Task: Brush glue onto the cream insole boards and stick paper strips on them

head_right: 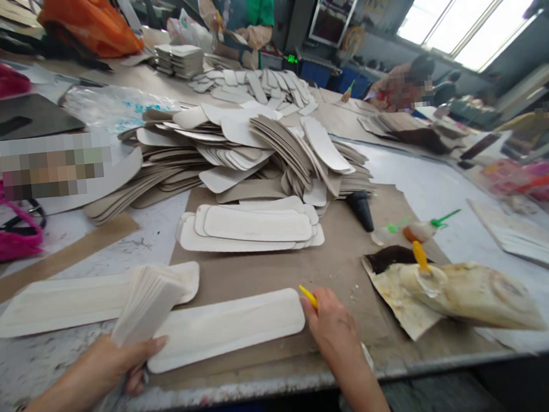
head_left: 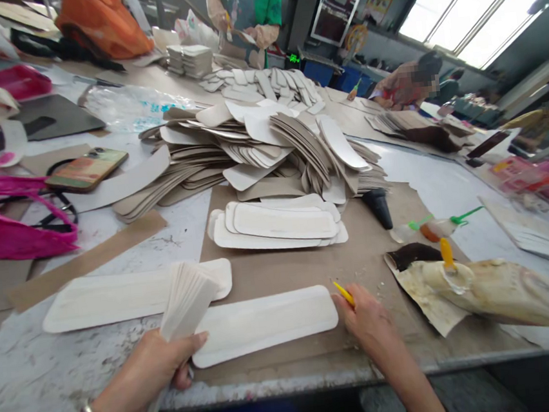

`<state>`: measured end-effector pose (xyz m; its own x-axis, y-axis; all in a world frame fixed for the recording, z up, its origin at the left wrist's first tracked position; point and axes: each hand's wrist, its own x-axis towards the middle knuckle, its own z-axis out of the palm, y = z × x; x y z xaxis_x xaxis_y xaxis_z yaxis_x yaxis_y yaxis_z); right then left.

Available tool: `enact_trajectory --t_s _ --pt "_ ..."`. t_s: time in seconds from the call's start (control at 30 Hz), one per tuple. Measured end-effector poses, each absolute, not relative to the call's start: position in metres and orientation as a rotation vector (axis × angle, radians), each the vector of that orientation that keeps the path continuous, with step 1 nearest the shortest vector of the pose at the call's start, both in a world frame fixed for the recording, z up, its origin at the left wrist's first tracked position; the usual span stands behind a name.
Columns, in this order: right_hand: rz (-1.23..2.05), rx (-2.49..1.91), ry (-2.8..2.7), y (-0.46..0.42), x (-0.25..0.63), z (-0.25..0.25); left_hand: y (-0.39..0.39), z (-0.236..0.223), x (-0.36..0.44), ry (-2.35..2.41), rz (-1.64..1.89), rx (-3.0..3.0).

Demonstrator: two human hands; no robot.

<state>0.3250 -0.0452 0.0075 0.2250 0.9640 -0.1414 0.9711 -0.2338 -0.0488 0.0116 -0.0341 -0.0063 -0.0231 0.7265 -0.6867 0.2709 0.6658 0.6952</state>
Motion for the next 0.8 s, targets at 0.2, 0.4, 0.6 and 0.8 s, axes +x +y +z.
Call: enact_trajectory --t_s 0.2,0.4,0.6,0.8 --pt "-1.226 2.752 1.870 -0.051 0.327 0.007 -0.036 -0.001 0.006 1.469 0.461 0.759" --pt "-2.130 2.756 1.380 -0.059 0.314 0.018 -0.037 0.015 -0.007 1.403 0.491 0.768" --pt "-2.853 2.627 0.930 -0.066 0.292 0.033 -0.039 0.021 -0.024 1.247 0.639 0.487" --pt "-3.044 2.581 0.745 -0.054 0.262 0.023 -0.042 0.024 -0.043 1.191 0.723 0.301"
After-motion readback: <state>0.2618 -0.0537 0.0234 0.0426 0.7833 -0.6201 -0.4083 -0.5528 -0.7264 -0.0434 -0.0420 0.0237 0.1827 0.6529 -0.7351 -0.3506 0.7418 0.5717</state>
